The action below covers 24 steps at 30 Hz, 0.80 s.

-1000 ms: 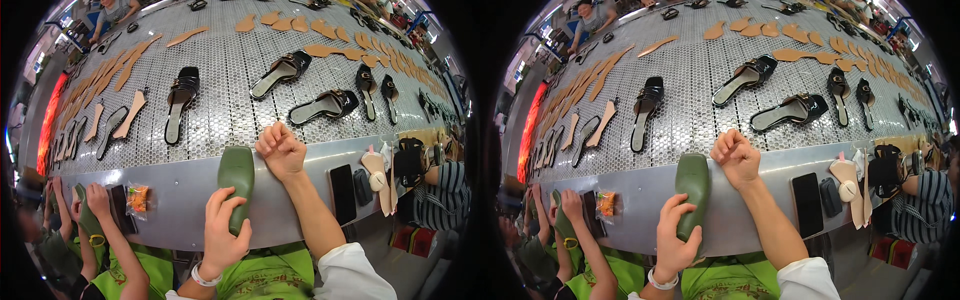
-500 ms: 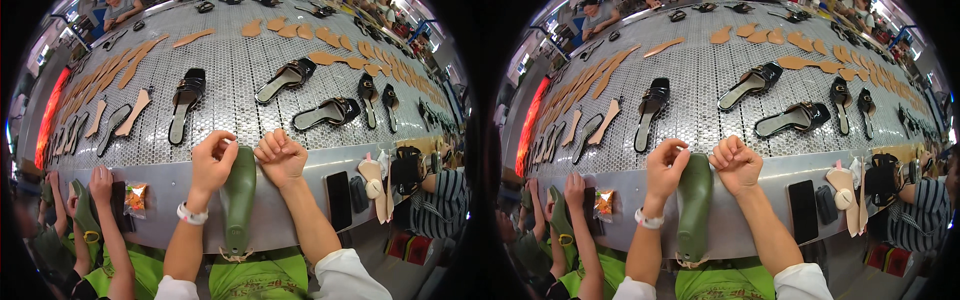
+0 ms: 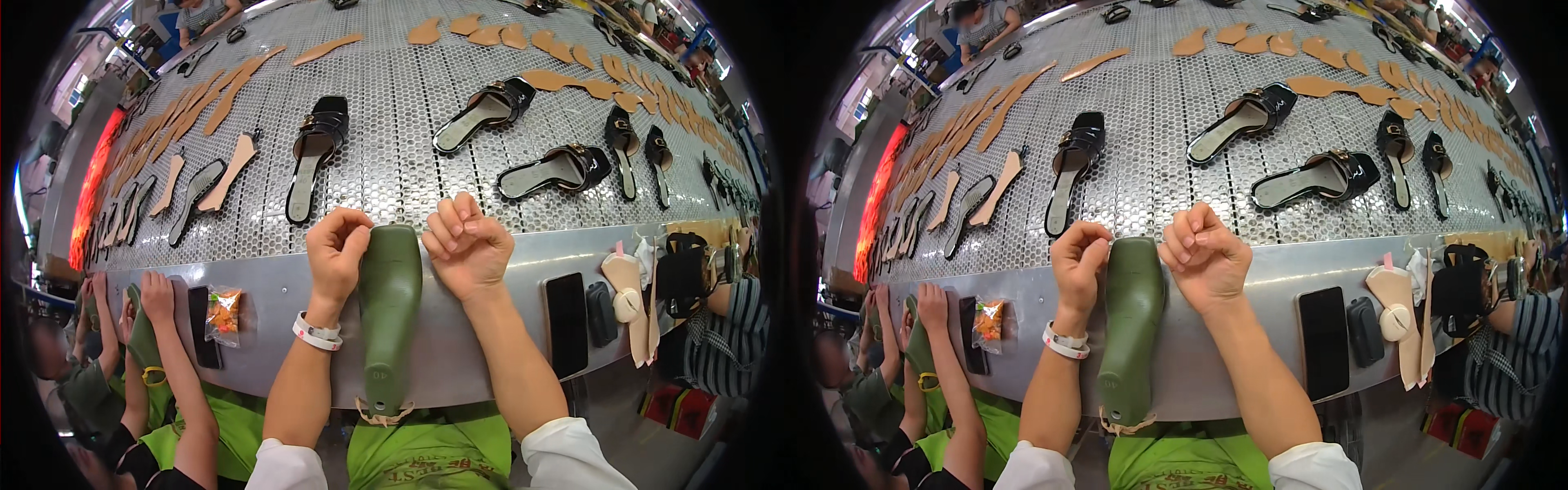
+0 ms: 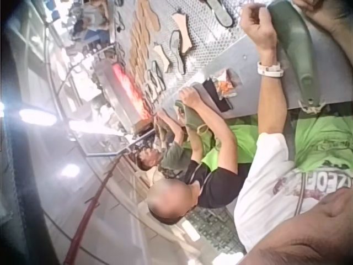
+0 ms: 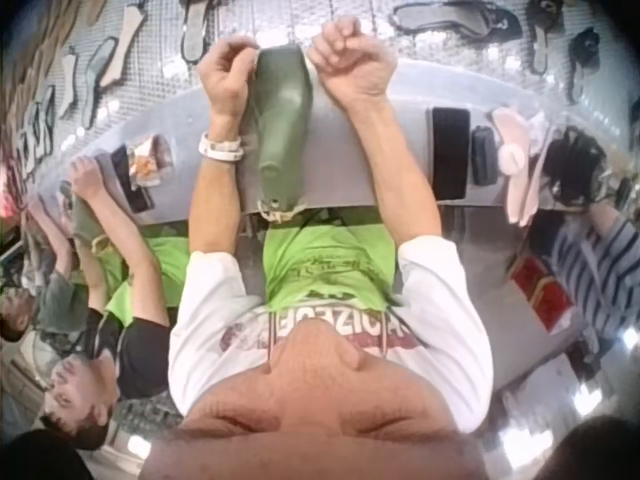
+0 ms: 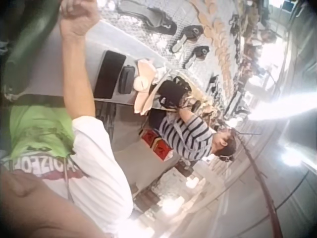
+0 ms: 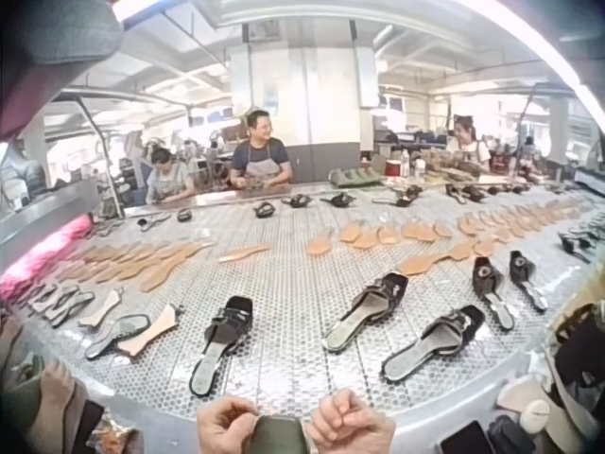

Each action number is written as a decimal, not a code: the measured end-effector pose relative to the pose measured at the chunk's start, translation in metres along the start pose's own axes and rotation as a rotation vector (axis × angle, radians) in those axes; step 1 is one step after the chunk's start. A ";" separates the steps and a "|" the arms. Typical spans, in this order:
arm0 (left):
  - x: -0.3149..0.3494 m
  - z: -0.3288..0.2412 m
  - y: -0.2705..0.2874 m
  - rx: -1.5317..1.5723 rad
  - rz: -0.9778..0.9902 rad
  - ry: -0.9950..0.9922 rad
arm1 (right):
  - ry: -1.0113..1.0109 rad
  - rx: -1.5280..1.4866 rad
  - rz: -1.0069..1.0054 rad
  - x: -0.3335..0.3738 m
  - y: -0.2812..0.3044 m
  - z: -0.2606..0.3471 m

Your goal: The person assembles black slipper sandals by hand on a green shoe last. They repeatedly pick up a sole and a strap, fit the strap onto the sole, and place the finished slipper on a perforated metal table. The process is repeated multiple times throughout the clip.

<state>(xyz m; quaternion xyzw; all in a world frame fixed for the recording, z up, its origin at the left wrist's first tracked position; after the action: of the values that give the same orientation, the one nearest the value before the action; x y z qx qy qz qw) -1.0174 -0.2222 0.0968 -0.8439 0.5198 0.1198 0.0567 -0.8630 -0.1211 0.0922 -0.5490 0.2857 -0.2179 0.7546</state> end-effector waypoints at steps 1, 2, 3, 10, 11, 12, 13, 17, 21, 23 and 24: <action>0.001 0.001 0.001 -0.055 0.030 -0.018 | 0.004 0.011 -0.004 0.000 0.000 0.000; 0.001 0.002 0.002 -0.111 0.059 -0.036 | 0.009 0.023 -0.007 -0.001 -0.001 -0.001; 0.002 -0.001 0.002 -0.153 0.065 -0.059 | 0.013 0.034 -0.011 -0.001 -0.002 -0.002; -0.001 -0.014 0.009 -0.268 0.051 -0.169 | 0.002 0.095 -0.022 -0.002 -0.002 -0.009; -0.001 -0.013 0.012 -0.260 0.044 -0.176 | -0.003 0.117 -0.024 -0.003 -0.003 -0.011; 0.000 -0.013 0.015 -0.270 0.033 -0.187 | -0.009 0.139 -0.025 -0.003 -0.005 -0.014; -0.001 -0.014 0.016 -0.278 0.026 -0.199 | -0.011 0.163 -0.030 -0.004 -0.005 -0.015; -0.004 -0.030 0.010 -0.412 0.098 -0.290 | 0.054 0.391 -0.090 -0.003 0.002 -0.017; -0.001 -0.030 0.012 -0.470 0.137 -0.318 | 0.164 1.067 -0.165 -0.003 0.001 -0.023; -0.001 -0.030 0.016 -0.469 0.139 -0.294 | 0.048 1.076 -0.153 -0.007 -0.004 -0.033; -0.001 -0.029 0.018 -0.469 0.140 -0.282 | -0.026 1.048 -0.129 -0.006 -0.001 -0.037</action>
<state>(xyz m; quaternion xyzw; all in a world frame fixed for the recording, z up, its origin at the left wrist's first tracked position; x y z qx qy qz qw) -1.0295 -0.2364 0.1258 -0.7710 0.5220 0.3566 -0.0767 -0.8922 -0.1433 0.0857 -0.1171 0.0948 -0.3709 0.9164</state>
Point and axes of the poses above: each hand's wrist, its own x-axis away from the middle knuckle, its own y-axis out of the back of the hand, z = x × y, the point moved 5 cm from there along -x, towards the middle knuckle, and after that the axes turned 6 degrees about z, right-handed, at the moved point
